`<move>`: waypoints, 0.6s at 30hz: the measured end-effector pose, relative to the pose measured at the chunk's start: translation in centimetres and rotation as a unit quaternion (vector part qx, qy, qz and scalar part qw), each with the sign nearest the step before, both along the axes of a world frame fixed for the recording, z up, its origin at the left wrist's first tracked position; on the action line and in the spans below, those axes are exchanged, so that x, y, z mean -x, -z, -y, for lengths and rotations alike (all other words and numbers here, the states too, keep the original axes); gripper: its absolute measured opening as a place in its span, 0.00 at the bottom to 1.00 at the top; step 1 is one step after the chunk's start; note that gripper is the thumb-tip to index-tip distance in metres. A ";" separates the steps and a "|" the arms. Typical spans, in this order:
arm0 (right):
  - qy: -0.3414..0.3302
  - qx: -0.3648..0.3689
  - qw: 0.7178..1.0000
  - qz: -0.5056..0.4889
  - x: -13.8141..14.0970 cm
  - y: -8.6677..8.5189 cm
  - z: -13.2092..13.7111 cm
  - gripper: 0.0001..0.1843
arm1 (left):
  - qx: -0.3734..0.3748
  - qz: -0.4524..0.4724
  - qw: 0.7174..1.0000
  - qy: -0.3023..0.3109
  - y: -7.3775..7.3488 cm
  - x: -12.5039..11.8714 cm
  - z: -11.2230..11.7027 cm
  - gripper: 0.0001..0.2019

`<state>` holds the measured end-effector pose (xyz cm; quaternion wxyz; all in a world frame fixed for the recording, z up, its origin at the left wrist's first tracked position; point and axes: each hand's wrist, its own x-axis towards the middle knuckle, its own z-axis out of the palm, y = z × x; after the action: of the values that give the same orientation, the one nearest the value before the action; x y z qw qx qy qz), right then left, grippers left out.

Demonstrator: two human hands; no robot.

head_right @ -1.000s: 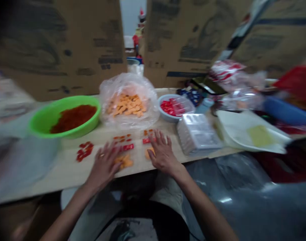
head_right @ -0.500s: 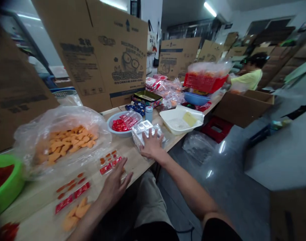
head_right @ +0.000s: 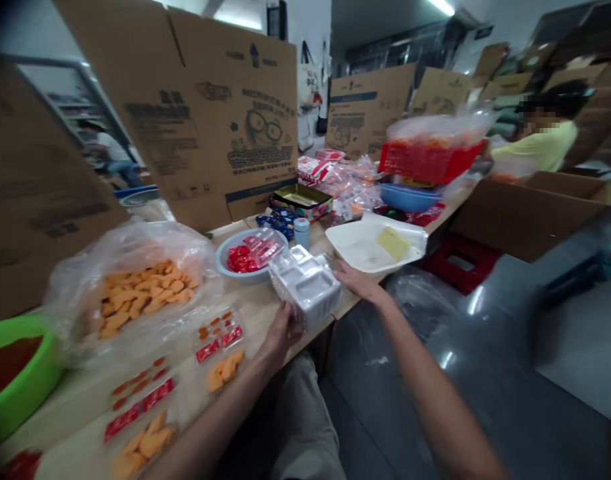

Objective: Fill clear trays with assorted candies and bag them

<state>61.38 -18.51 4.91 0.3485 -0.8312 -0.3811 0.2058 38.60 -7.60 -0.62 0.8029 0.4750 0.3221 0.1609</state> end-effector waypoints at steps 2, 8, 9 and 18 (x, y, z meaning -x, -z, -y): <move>-0.059 -0.024 0.997 -0.049 0.7 0.8 -0.1 0.39 | -0.001 0.011 1.000 -0.005 0.1 -0.8 0.1 0.36; -0.117 0.015 0.993 -0.032 -0.5 -0.4 -0.3 0.32 | -0.032 0.001 0.999 0.022 1.2 -0.9 -1.1 0.32; -0.079 0.040 0.996 0.008 -1.4 -0.9 -0.3 0.31 | -0.040 -0.018 0.999 0.013 1.5 -0.4 -1.3 0.32; -0.038 0.154 0.973 0.167 -4.4 -0.4 -1.3 0.24 | -0.680 -0.022 0.732 0.043 -2.1 2.2 -2.6 0.28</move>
<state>65.74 -17.21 5.32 0.1395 -0.8826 -0.4284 0.1338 36.44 -5.00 1.46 0.2646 0.9108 0.1237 0.2917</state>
